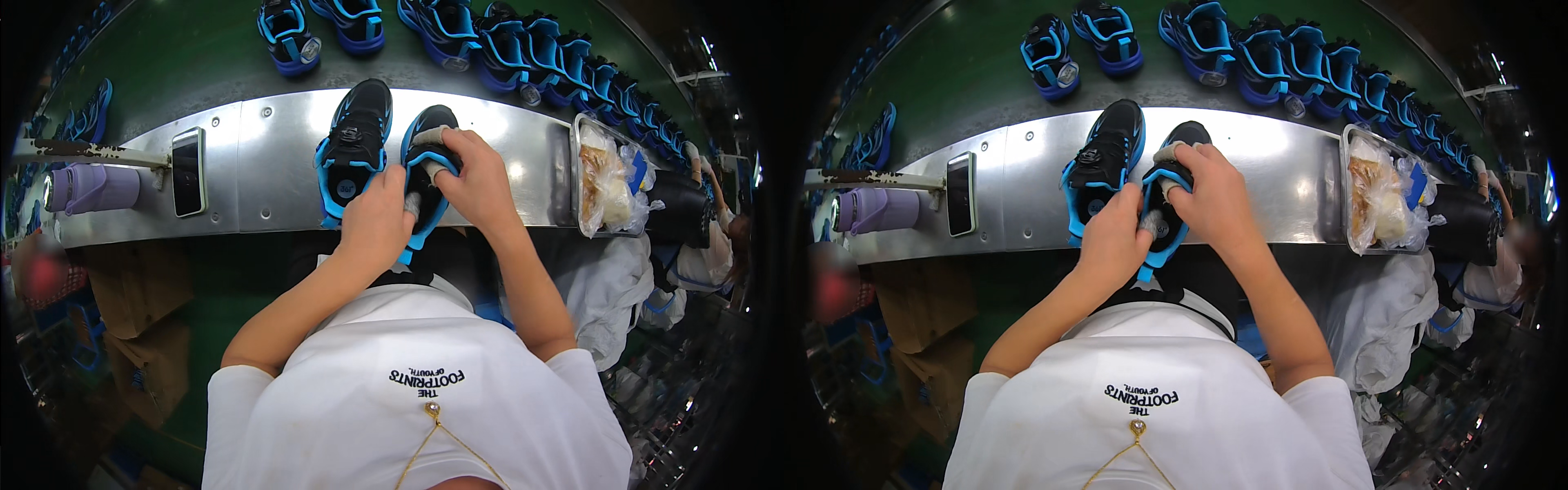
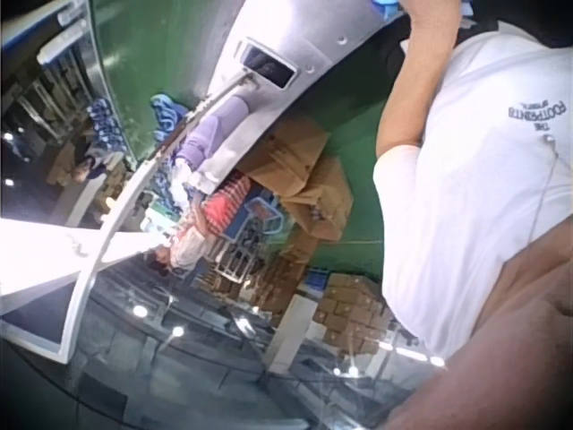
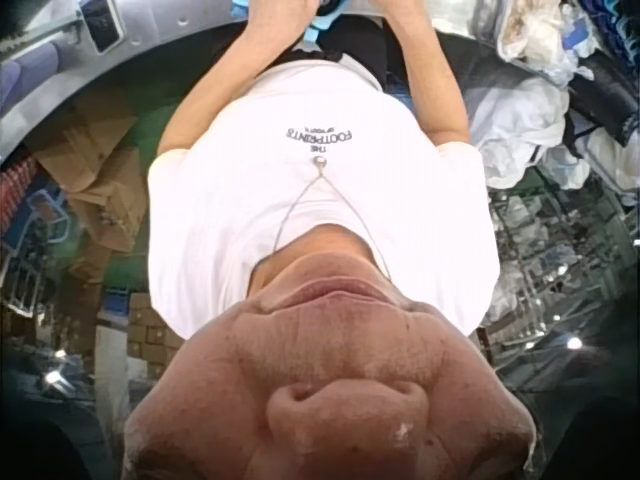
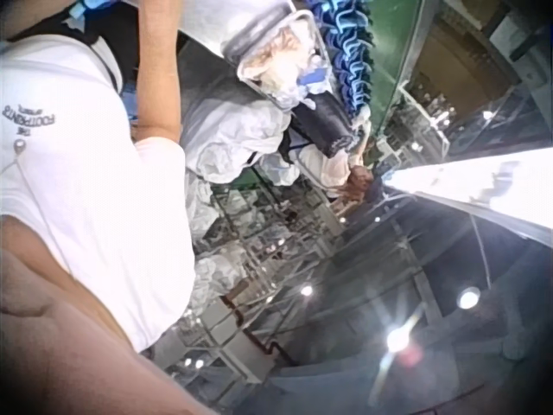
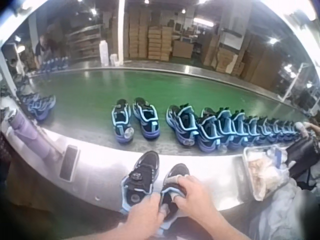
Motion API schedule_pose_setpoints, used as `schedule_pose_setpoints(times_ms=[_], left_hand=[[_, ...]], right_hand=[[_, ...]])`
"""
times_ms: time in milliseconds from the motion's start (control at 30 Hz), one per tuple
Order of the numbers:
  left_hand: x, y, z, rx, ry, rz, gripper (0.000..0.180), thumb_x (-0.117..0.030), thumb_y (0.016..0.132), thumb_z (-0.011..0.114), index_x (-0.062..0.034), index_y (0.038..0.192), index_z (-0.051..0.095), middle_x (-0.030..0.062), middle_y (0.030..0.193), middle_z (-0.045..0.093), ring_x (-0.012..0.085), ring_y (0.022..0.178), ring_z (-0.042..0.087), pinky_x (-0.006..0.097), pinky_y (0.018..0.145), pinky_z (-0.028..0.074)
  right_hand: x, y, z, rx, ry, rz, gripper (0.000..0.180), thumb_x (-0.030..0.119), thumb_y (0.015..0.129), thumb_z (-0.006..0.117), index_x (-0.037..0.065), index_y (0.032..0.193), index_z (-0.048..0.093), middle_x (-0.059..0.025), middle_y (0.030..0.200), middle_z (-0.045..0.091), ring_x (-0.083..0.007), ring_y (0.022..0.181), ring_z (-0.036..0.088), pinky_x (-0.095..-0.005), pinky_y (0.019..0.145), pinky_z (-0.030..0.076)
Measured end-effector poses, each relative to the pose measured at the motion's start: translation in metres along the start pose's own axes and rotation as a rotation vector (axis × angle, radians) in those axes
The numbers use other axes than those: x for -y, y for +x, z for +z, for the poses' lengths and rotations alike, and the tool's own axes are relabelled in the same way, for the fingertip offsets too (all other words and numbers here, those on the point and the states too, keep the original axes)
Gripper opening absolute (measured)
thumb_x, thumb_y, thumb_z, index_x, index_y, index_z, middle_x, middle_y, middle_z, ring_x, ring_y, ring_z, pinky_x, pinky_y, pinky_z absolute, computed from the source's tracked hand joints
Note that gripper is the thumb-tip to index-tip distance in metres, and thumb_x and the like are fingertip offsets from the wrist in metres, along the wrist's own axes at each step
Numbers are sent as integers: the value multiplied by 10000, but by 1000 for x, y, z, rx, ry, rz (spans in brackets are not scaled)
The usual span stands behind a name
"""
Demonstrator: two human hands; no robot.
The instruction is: The person rubs and adjusts the dials and collar openings of sneakers using finger guards on their hands, then places the finished pairs onto the conveyor belt.
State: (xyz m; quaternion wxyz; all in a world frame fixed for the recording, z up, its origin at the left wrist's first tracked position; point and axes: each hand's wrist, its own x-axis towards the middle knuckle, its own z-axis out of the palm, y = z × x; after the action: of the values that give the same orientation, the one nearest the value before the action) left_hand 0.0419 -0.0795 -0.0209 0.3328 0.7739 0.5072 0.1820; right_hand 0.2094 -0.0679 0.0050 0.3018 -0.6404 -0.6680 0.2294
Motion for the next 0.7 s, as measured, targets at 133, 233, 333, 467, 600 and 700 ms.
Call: schedule_pose_setpoints(times_ms=[133,233,333,467,600,700], left_hand=[[2,7,22,-121,-143,20,332,-25,760,636,-14,1021,432,232,918,566,433,834,591,494,703,483],[6,9,29,-172,-220,-23,311,-8,762,611,-3,1014,430,240,892,555,457,830,571,492,713,462],[8,11,32,-164,-296,-106,292,-1,762,590,-6,1011,437,238,895,557,460,840,563,496,718,446],[6,16,44,-384,-182,84,170,13,808,573,-14,899,432,185,721,537,374,633,549,420,582,434],[18,22,39,-340,-291,-14,188,-1,816,598,-30,894,430,129,675,511,256,552,522,348,529,412],[16,29,32,-285,-438,-56,208,26,781,590,-34,863,409,146,643,501,295,521,507,366,523,415]], right_hand=[[4,-7,-2,-69,107,103,359,19,697,667,105,1045,664,-140,860,584,-335,788,607,-387,685,505],[12,-19,5,-104,-34,-10,412,5,689,669,120,1084,659,-147,954,571,-340,812,605,-399,689,509],[6,-27,3,-98,-1,-15,420,-4,686,660,123,1086,654,-159,958,567,-352,836,601,-408,696,510],[17,-9,-8,-25,-45,113,441,-7,687,673,118,1107,627,-159,934,548,-360,908,590,-427,761,501],[3,-37,-1,-36,-185,-100,512,-24,674,693,119,1163,636,-143,1054,565,-305,892,604,-362,732,522],[-5,-48,-12,42,-257,-155,489,-3,672,689,125,1137,611,-133,1088,526,-348,977,565,-420,769,511]])
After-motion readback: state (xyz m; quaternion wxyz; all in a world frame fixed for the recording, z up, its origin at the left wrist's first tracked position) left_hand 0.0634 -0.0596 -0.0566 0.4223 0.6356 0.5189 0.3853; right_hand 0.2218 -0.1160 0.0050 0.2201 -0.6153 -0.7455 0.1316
